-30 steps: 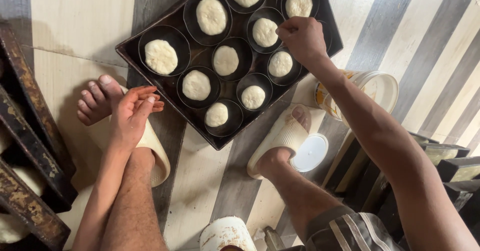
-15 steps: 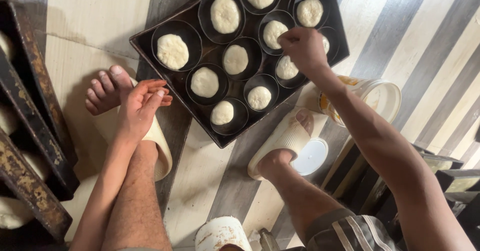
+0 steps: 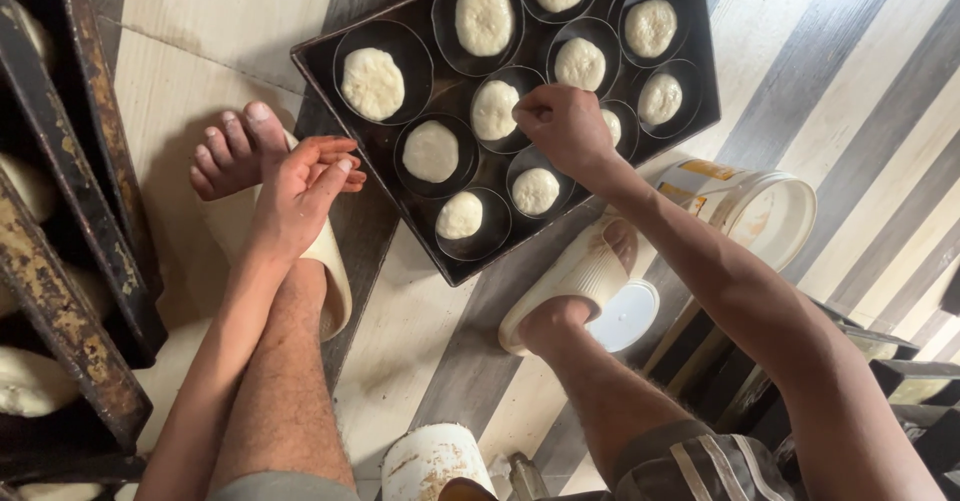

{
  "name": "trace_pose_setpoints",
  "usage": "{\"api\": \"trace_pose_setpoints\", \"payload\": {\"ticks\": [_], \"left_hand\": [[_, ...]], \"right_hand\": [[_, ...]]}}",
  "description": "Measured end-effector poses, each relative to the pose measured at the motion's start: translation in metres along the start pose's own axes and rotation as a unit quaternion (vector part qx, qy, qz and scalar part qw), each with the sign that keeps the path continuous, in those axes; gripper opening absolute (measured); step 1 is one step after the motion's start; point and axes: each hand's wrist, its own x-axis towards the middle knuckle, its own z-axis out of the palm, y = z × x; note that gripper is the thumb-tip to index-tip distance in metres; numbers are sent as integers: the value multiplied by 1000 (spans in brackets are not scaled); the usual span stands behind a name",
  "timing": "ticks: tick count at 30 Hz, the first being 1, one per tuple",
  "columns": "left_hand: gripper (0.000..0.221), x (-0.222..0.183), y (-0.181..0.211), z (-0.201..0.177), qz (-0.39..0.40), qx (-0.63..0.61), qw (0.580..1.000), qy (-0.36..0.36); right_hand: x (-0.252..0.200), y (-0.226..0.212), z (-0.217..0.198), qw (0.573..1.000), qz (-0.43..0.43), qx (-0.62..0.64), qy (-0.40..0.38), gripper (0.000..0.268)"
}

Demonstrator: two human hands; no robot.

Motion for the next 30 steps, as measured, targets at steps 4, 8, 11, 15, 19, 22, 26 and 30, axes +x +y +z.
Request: {"api": "trace_pose_setpoints", "payload": {"ticks": [4, 8, 11, 15, 19, 22, 26, 30], "left_hand": [[30, 2, -1, 2, -16, 2, 1000, 23], [29, 0, 10, 1, -13, 98, 995, 18], [36, 2, 0, -2, -17, 126, 992, 2], [32, 0, 6, -9, 165, 636, 722, 216], [78, -4, 10, -8, 131, 651, 680, 310], [80, -7, 23, -5, 118, 655, 679, 310], [82, -6, 15, -9, 136, 645, 684, 313], [76, -9, 29, -4, 106, 630, 703, 311]], "right_hand": [[-2, 0, 2, 1000, -14, 2, 7, 17], [-11, -21, 5, 1000, 6, -3, -8, 17], [-26, -47, 10, 999, 3, 5, -47, 18], [-31, -55, 35, 996, -52, 26, -70, 19], [-31, -65, 48, 996, -48, 41, -67, 18], [-30, -72, 51, 997, -32, 32, -67, 18], [-28, -75, 55, 996, -5, 43, -79, 19], [-29, -80, 54, 995, -3, 46, -86, 20]]}}
